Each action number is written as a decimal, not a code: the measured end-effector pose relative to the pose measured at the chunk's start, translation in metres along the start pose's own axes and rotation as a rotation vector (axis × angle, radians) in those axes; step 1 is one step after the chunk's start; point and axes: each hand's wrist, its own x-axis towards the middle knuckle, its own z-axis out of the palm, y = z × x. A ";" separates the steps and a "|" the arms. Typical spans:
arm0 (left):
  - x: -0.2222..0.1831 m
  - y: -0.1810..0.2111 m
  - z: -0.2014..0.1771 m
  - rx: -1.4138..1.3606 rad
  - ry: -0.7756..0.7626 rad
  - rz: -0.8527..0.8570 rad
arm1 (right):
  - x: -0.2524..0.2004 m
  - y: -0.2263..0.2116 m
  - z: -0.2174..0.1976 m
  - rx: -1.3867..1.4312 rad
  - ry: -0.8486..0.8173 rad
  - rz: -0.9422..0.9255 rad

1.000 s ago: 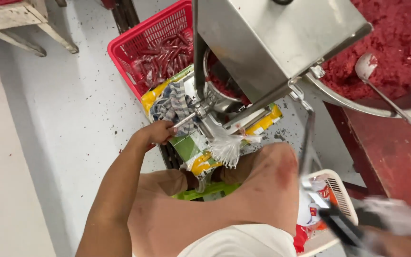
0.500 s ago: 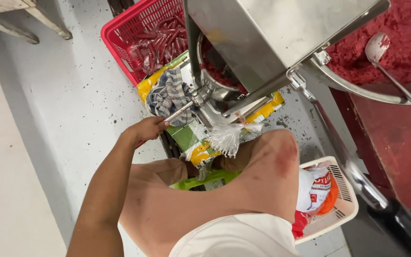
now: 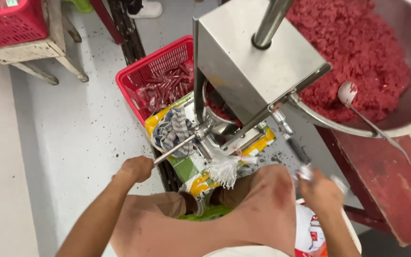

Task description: Operating a manual sausage stuffer to fill plastic casings with ground meat and managing the finished links.

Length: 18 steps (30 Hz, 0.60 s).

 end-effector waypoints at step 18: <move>-0.139 0.159 0.028 -1.828 0.541 0.311 | -0.075 -0.180 0.080 1.997 -0.564 -0.504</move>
